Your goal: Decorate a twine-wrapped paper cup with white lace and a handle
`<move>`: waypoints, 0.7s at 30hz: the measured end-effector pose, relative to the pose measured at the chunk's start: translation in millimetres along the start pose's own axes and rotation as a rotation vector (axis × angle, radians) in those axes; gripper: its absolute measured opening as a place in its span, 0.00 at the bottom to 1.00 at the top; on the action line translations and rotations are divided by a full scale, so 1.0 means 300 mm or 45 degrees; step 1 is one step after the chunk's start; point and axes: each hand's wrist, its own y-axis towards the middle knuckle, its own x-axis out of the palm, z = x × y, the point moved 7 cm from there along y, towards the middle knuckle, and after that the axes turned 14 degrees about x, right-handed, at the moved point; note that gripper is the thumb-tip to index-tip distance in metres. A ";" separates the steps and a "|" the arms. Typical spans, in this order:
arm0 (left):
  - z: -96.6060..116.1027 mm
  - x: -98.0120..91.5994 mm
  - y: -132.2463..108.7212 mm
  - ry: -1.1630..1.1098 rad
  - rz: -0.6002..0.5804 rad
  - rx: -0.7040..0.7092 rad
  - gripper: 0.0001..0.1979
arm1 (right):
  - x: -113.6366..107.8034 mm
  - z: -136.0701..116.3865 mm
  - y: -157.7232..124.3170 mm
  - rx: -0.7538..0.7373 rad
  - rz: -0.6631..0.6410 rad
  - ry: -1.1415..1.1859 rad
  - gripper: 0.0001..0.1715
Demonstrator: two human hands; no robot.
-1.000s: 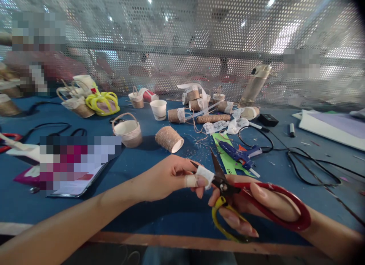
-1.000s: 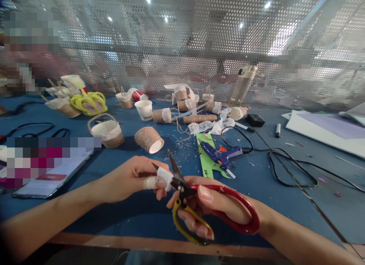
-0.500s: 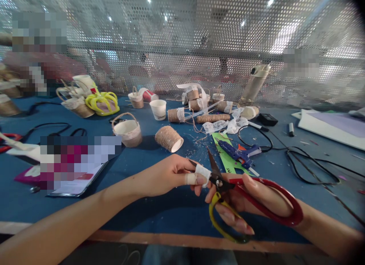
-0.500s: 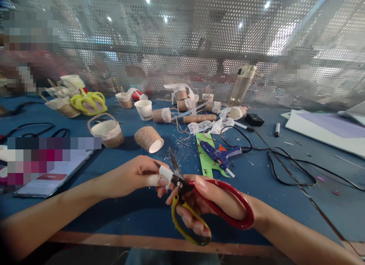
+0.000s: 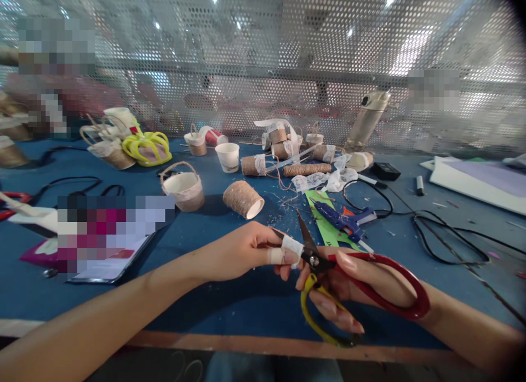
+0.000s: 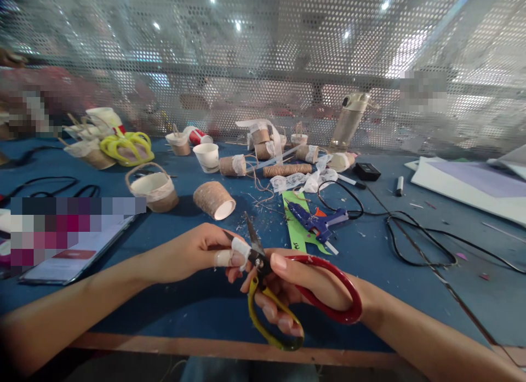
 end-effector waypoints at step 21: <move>-0.026 0.002 -0.007 -0.077 -0.033 -0.060 0.12 | 0.012 -0.015 -0.008 0.080 0.098 -0.089 0.31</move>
